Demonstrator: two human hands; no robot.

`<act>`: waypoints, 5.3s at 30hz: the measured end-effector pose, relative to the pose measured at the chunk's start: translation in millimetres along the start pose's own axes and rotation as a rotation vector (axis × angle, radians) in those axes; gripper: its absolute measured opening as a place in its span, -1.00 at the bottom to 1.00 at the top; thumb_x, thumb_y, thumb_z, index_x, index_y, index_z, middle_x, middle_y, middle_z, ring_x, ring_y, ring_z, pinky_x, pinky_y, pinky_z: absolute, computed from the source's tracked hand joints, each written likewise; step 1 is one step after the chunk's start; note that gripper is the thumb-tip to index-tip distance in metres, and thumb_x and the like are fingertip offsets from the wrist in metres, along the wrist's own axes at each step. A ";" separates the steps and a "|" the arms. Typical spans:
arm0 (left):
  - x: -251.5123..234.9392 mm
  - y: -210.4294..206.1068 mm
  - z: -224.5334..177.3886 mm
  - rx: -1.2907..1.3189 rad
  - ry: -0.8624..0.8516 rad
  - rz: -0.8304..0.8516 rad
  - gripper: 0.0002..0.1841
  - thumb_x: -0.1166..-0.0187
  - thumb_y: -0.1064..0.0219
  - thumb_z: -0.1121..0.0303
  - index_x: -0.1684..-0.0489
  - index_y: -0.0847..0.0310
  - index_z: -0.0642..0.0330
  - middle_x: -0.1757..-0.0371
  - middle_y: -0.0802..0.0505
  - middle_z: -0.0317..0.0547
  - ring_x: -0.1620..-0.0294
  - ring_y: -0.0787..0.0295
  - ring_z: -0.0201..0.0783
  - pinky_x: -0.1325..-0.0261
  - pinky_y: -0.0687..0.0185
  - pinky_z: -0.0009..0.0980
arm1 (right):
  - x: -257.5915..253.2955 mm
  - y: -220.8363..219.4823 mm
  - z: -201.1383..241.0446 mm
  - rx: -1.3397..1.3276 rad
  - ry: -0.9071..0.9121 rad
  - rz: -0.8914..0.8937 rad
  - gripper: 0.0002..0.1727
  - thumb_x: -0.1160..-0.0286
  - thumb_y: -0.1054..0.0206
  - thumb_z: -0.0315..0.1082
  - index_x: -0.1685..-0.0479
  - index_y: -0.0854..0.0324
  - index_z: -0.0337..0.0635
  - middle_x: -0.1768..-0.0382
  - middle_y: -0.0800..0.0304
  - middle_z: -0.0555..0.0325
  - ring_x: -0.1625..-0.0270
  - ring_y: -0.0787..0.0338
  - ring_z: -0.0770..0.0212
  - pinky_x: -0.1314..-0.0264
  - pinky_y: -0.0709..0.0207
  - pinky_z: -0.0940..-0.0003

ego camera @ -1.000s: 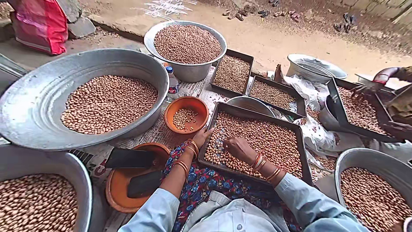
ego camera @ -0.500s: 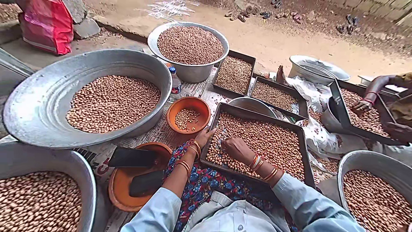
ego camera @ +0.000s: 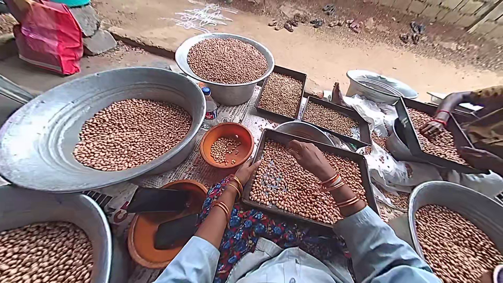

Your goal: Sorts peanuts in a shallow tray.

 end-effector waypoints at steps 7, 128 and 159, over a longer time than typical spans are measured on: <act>0.8 -1.2 -1.3 -0.016 0.013 0.004 -0.45 -0.89 -0.02 0.09 -0.70 -0.30 0.28 -0.52 -0.63 0.24 -0.45 -0.63 -0.07 -0.54 -0.47 -0.10 | 39.1 -93.9 1.1 0.020 -0.033 0.557 -0.52 -0.76 -0.23 -0.19 -0.51 -0.46 -0.29 -0.08 -0.77 -0.32 -0.15 -0.80 -0.28 -0.24 -0.59 -0.25; -2.2 0.2 -1.2 -0.071 0.008 0.019 -0.46 -0.89 -0.04 0.10 -0.69 -0.33 0.27 -0.50 -0.65 0.26 -0.46 -0.63 -0.03 -0.56 -0.44 -0.04 | -0.2 -84.9 -11.6 0.167 -0.023 0.291 -0.71 -0.67 -0.25 -0.30 -0.10 -0.77 -0.29 -0.04 -0.86 -0.26 -0.21 -0.81 -0.29 -0.27 -0.56 -0.28; 3.0 0.0 -1.1 -0.037 0.023 0.002 -0.44 -0.89 -0.03 0.11 -0.74 -0.25 0.27 -0.51 -0.63 0.24 -0.41 -0.65 -0.08 -0.50 -0.48 -0.11 | 45.5 -120.6 46.5 0.214 0.084 0.419 -0.72 -0.67 -0.19 -0.35 0.10 -0.68 -0.44 0.07 -0.80 -0.35 -0.09 -0.81 -0.35 -0.02 -0.59 -0.28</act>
Point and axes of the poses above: each hand's wrist, its own x-axis away from the middle knuckle, its own y-axis out of the back of the hand, z = x × y, the point moved 9 cm from there along -x, towards the middle knuckle
